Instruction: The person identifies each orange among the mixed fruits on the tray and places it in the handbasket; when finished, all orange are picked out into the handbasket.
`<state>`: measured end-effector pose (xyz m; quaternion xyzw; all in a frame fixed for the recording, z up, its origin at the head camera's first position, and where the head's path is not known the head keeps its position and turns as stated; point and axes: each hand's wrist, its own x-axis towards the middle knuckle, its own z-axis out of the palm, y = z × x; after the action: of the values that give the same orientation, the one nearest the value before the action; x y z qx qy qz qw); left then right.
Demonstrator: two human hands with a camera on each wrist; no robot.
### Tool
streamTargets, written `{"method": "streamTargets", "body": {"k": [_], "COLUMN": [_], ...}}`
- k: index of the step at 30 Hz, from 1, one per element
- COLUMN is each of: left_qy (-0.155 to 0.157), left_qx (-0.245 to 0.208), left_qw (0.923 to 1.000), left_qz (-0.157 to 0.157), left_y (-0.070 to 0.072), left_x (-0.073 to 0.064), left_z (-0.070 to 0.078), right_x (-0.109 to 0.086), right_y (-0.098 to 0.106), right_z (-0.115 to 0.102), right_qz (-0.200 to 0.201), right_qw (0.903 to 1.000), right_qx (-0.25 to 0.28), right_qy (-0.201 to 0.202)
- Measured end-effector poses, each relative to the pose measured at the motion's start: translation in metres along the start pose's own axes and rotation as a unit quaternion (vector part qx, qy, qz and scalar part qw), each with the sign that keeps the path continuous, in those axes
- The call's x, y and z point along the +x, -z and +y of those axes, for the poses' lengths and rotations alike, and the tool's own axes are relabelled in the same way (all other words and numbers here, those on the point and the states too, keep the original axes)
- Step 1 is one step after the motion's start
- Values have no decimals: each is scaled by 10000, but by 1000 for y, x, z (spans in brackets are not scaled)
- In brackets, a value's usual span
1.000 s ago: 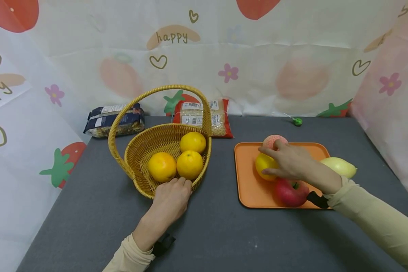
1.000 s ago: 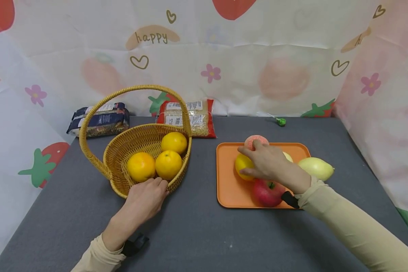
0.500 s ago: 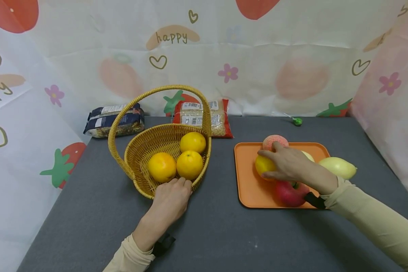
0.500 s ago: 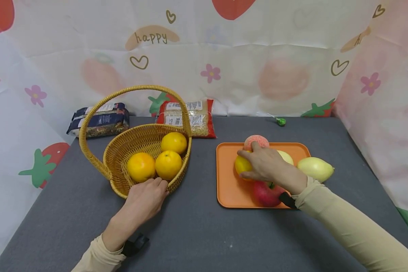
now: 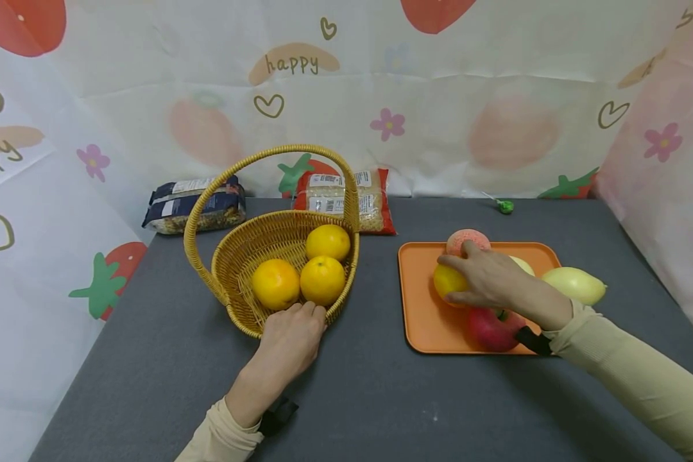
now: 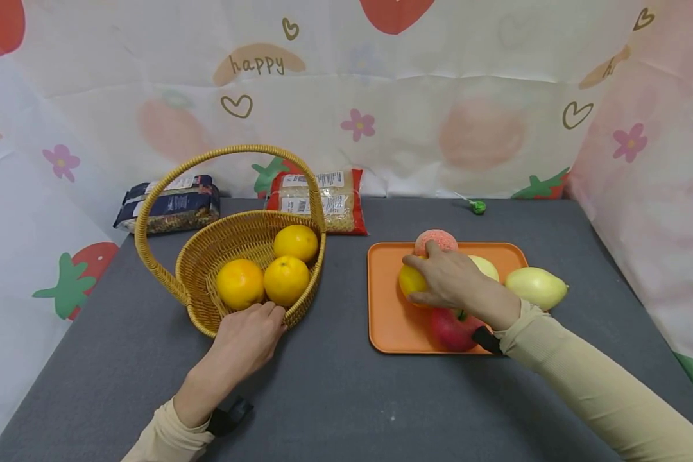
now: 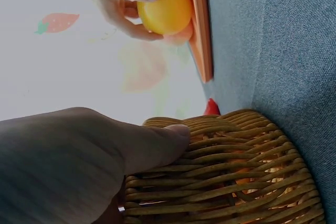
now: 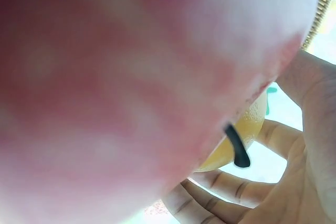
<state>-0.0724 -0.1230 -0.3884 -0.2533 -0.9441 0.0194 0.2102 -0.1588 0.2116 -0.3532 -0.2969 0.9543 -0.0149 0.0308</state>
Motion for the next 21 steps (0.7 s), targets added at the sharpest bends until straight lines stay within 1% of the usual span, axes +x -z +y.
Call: {"method": "streamTargets", "body": {"k": [4, 7, 9, 11, 13, 16, 21], "left_qy": [-14, -20, -20, -15, -17, -16, -34], "left_qx": [4, 10, 21, 27, 29, 15, 1], "left_qw": [10000, 10000, 10000, 10000, 10000, 10000, 10000], "left_qz": [24, 30, 15, -3, -3, 45, 92], "left_y": [0, 0, 0, 0, 0, 0, -1], "left_x": [0, 0, 0, 0, 0, 0, 0], "left_z": [0, 0, 0, 0, 0, 0, 0], "right_x": [1, 2, 3, 5, 8, 14, 26], "right_y": [1, 4, 8, 14, 20, 30, 45], "right_z": [0, -1, -2, -3, -6, -11, -27], "right_qz": [-77, -182, -174, -75, 109, 436, 729], "right_qw": [9999, 9992, 9987, 9980, 9972, 9956, 9923], "right_qx": [119, 321, 457, 595, 693, 796, 996], "right_qy": [-56, -127, -171, -224, -275, -239, -126]}}
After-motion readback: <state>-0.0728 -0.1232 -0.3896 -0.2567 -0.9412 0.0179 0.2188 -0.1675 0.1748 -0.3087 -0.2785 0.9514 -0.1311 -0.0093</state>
